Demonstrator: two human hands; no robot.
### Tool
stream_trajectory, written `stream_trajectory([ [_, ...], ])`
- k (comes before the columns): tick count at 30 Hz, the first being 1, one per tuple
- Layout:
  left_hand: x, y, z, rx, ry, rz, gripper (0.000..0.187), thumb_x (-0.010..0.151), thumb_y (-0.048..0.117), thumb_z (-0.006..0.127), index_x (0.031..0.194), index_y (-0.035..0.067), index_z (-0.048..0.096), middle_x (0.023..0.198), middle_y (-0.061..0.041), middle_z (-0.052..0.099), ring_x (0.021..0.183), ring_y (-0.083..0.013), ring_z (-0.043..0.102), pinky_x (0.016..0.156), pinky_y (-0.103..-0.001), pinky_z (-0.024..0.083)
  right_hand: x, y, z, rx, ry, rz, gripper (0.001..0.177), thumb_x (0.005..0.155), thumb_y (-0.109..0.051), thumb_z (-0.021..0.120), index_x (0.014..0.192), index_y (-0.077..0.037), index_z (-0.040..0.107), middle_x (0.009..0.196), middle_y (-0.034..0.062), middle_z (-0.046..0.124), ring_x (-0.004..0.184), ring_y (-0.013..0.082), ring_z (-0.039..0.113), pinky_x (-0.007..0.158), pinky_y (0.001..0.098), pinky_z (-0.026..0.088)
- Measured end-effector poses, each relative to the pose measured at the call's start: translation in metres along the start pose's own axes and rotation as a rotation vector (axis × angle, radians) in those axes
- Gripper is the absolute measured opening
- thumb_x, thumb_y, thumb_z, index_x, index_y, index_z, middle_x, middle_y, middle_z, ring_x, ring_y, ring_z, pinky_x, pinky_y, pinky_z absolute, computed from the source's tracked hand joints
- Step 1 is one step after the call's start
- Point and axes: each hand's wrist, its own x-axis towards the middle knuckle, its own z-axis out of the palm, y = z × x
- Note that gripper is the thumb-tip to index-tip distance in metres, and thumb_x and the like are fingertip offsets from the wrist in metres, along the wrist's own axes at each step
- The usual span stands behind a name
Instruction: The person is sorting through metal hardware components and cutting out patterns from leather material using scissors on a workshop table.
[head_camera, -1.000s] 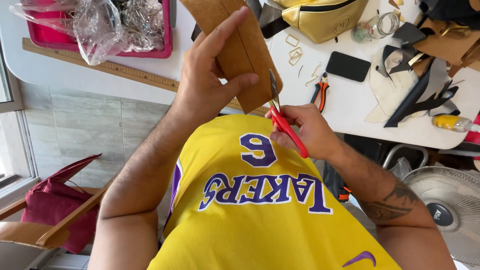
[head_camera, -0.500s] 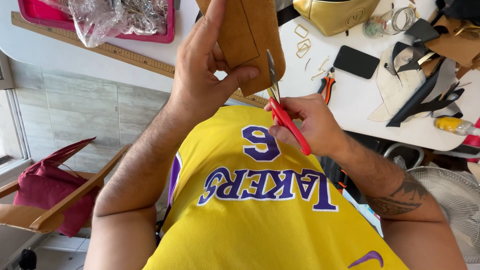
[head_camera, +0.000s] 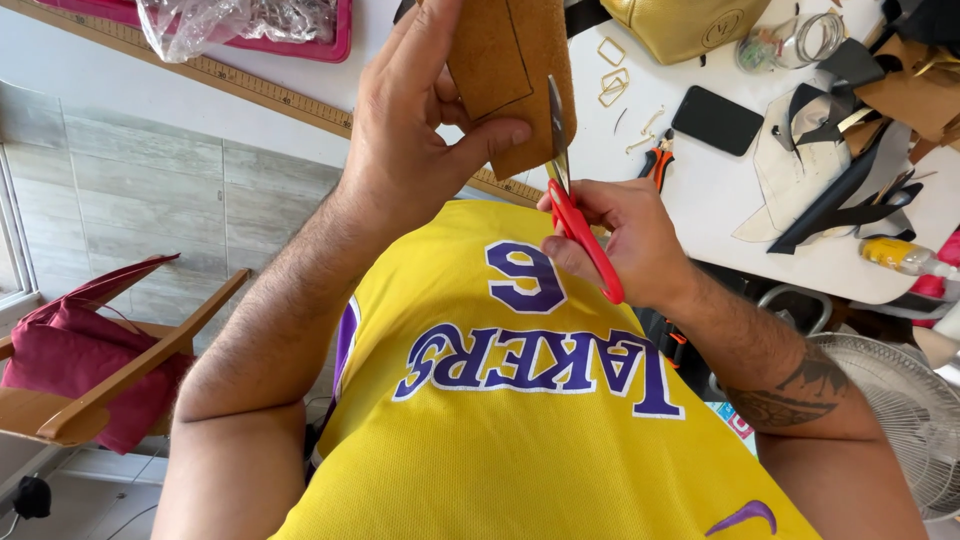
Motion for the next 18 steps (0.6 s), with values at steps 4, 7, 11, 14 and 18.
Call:
stream_trajectory([
  [4, 0.004, 0.005, -0.001, -0.002, -0.014, 0.038, 0.092, 0.097, 0.008, 0.101, 0.159, 0.015, 0.033, 0.126, -0.011, 0.052, 0.089, -0.0177, 0.063, 0.072, -0.027, 0.071, 0.000, 0.007, 0.001, -0.055, 0.022, -0.036, 0.032, 0.089, -0.029, 0.073, 0.105, -0.001, 0.072, 0.083, 0.0067, 0.071, 0.069, 0.0155, 0.063, 0.062, 0.0251, 0.052],
  [7, 0.005, 0.008, 0.001, 0.000, -0.016, 0.019, 0.089, 0.095, 0.008, 0.100, 0.157, 0.014, 0.036, 0.121, -0.010, 0.051, 0.086, -0.0176, 0.060, 0.070, -0.027, 0.070, -0.004, 0.011, 0.003, -0.086, 0.030, -0.052, 0.032, 0.090, -0.031, 0.072, 0.104, -0.001, 0.071, 0.082, 0.0070, 0.070, 0.066, 0.0162, 0.061, 0.060, 0.0256, 0.050],
  [11, 0.007, 0.012, 0.000, 0.047, -0.014, 0.002, 0.087, 0.089, 0.008, 0.100, 0.152, 0.014, 0.041, 0.118, -0.010, 0.053, 0.080, -0.0177, 0.057, 0.068, -0.027, 0.068, -0.006, 0.013, 0.004, -0.089, 0.040, -0.066, 0.027, 0.091, -0.026, 0.072, 0.103, -0.001, 0.071, 0.081, 0.0068, 0.070, 0.063, 0.0148, 0.060, 0.059, 0.0240, 0.050],
  [14, 0.007, 0.012, 0.001, 0.058, -0.008, 0.009, 0.084, 0.089, 0.010, 0.101, 0.150, 0.013, 0.042, 0.113, -0.010, 0.052, 0.078, -0.0189, 0.055, 0.066, -0.028, 0.067, -0.008, 0.014, 0.005, -0.098, 0.039, -0.038, 0.027, 0.090, -0.025, 0.074, 0.102, -0.001, 0.071, 0.080, 0.0070, 0.070, 0.061, 0.0143, 0.060, 0.057, 0.0231, 0.050],
  [18, 0.006, 0.011, 0.001, 0.050, 0.001, 0.013, 0.084, 0.089, 0.008, 0.100, 0.150, 0.012, 0.042, 0.112, -0.010, 0.051, 0.079, -0.0192, 0.054, 0.066, -0.028, 0.068, -0.010, 0.016, 0.007, -0.095, 0.039, -0.018, 0.025, 0.090, -0.023, 0.075, 0.103, -0.002, 0.071, 0.081, 0.0070, 0.071, 0.062, 0.0140, 0.062, 0.058, 0.0228, 0.051],
])
